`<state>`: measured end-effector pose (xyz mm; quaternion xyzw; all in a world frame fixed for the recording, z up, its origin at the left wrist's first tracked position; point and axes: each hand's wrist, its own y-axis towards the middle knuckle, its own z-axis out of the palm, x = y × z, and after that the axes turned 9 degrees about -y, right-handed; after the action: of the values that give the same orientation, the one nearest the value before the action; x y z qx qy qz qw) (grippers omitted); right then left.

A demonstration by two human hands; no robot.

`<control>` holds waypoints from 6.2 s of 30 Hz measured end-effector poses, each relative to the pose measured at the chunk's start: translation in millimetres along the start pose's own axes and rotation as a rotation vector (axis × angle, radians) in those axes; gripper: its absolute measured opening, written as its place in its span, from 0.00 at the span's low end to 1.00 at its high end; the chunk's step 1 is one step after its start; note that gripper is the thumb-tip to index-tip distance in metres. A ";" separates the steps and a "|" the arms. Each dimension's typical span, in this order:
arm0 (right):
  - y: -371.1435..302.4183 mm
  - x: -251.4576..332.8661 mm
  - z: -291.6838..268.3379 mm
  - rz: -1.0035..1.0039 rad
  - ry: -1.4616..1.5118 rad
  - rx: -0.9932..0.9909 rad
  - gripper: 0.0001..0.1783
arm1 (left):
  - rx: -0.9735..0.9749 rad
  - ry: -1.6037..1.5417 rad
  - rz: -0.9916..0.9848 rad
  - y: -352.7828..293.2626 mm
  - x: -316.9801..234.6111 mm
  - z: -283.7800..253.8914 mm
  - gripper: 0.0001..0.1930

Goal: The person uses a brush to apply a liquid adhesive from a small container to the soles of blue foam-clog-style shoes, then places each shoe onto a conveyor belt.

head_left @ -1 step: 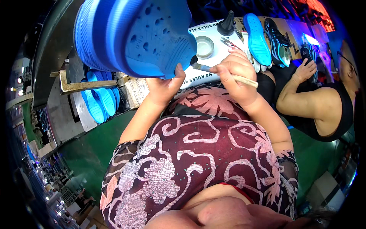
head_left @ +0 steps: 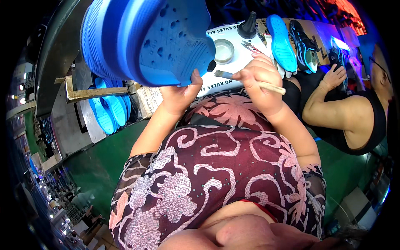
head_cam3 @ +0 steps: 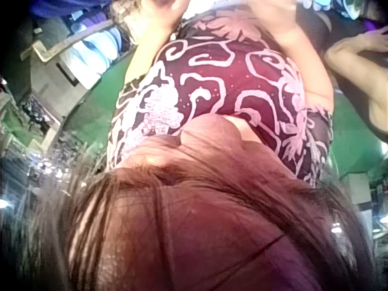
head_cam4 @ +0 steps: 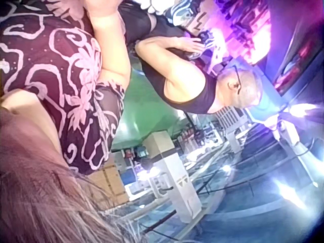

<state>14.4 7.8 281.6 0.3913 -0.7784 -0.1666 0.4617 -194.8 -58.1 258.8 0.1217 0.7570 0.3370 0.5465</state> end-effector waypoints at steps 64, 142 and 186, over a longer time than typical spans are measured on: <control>-13.1 -4.0 25.4 0.796 0.550 -0.253 0.16 | -1.148 -0.639 -1.151 -153.7 72.6 -351.2 0.24; -39.7 -24.1 40.5 0.972 0.545 -0.271 0.14 | -0.907 0.719 -0.633 -196.3 31.4 -385.8 0.15; -20.7 -22.6 48.6 0.943 0.639 -0.242 0.15 | -0.502 -0.110 -1.119 -223.7 -30.5 -284.0 0.39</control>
<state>-11.4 6.9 230.3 -0.0220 -0.6661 0.0955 0.7394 -400.6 -348.3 187.6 -0.4092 0.5744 0.1603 0.6906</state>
